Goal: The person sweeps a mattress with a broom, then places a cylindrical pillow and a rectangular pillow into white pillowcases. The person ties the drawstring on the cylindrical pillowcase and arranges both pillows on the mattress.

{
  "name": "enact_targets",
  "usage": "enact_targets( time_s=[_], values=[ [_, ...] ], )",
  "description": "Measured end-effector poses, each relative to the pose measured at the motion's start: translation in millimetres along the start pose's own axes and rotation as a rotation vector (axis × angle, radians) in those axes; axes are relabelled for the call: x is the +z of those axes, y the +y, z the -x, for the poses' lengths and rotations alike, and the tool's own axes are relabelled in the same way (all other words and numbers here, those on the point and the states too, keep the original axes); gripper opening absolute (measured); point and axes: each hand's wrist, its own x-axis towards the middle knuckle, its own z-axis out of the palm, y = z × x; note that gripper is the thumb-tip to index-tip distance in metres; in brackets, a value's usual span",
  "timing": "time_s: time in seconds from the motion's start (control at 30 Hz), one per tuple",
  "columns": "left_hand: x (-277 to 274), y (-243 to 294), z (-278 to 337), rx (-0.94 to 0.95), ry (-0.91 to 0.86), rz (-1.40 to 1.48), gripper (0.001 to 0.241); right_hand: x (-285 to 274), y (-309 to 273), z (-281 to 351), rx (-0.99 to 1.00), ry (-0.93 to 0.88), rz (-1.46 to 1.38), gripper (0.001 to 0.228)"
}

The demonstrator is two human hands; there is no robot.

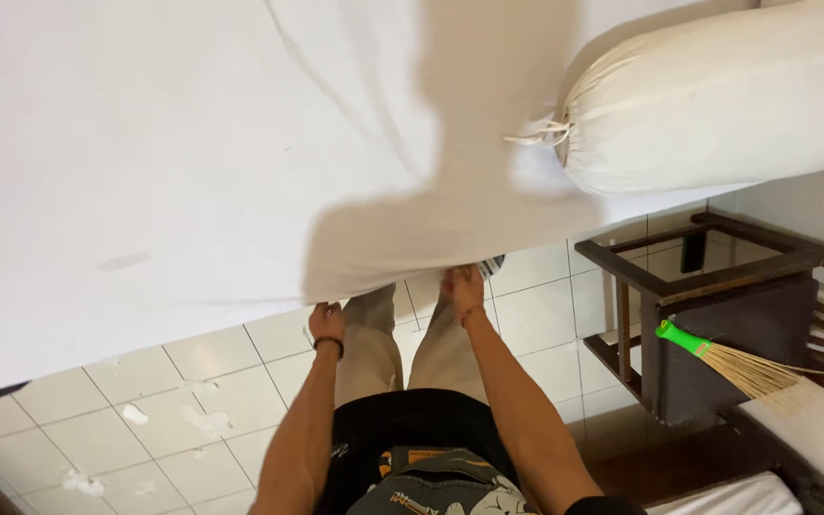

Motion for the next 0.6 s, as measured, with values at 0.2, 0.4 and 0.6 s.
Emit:
enact_targets(
  time_s=[0.2, 0.4, 0.6],
  values=[
    [-11.6, 10.6, 0.3, -0.200, -0.057, 1.204, 0.016, 16.4, 27.7, -32.1, 0.282, 0.020, -0.586, 0.024],
    [-22.4, 1.1, -14.8, -0.211, -0.029, 0.826, 0.016, 14.6, -34.3, 6.3, 0.306, 0.056, -0.864, 0.032],
    [-35.3, 51.6, -16.4, -0.439, 0.016, 0.765, 0.016, 21.0, 12.6, -23.7, 0.233, 0.001, -0.639, 0.025]
  ],
)
